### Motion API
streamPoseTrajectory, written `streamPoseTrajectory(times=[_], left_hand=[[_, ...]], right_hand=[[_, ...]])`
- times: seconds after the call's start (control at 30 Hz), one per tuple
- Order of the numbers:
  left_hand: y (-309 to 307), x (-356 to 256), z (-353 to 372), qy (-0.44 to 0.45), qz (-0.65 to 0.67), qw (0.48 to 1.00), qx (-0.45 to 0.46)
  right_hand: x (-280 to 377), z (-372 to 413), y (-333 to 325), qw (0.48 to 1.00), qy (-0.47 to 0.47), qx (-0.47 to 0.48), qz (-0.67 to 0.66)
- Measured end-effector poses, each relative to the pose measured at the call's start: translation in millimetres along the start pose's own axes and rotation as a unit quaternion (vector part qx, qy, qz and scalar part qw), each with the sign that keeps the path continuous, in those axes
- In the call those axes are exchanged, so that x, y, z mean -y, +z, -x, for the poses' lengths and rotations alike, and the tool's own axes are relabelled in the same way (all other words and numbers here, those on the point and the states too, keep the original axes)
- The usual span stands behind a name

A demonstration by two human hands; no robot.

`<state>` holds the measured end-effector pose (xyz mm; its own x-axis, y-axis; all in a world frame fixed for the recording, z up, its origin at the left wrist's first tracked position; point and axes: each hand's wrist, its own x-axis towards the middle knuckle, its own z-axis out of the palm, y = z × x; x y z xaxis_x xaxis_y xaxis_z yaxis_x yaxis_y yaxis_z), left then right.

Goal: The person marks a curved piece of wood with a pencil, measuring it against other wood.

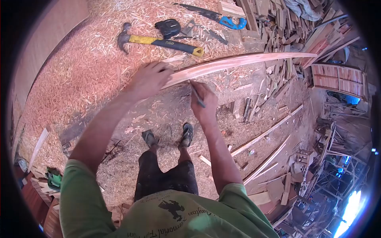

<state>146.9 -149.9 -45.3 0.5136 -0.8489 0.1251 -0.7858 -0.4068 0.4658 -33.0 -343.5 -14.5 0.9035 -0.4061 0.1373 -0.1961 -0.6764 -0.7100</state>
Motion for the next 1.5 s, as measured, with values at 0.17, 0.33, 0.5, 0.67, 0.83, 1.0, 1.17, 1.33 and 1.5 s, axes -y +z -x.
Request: streamPoseTrajectory(times=[0.17, 0.33, 0.5, 0.67, 0.83, 1.0, 1.17, 1.33, 1.5], left_hand=[[-34, 32, 70, -0.043, -0.07, 0.995, 0.061], [-37, 40, 66, -0.059, -0.006, 0.997, 0.056], [-28, 47, 71, -0.047, 0.016, 0.999, 0.02], [-24, 49, 72, -0.039, 0.024, 0.999, 0.001], [-23, 49, 74, -0.035, 0.016, 0.999, -0.006], [-25, 50, 73, -0.039, 0.012, 0.999, -0.01], [-26, 46, 73, -0.039, 0.016, 0.999, -0.013], [-28, 46, 74, -0.025, 0.011, 1.0, -0.015], [-28, 47, 74, -0.022, 0.004, 0.999, -0.025]], right_hand=[[4, -15, 6, 0.999, -0.009, -0.044, 0.006], [30, 20, 31, 0.999, -0.037, -0.014, -0.012], [53, 37, 30, 0.989, -0.091, 0.109, -0.045], [56, 17, 22, 0.974, -0.18, 0.125, 0.058], [37, 16, 34, 0.962, -0.241, 0.105, 0.071], [33, 18, 37, 0.966, -0.234, 0.096, 0.051], [46, -21, 18, 0.956, -0.24, 0.165, 0.021], [43, -74, 9, 0.908, -0.316, 0.27, 0.041], [34, -87, 15, 0.904, -0.299, 0.303, 0.029]])
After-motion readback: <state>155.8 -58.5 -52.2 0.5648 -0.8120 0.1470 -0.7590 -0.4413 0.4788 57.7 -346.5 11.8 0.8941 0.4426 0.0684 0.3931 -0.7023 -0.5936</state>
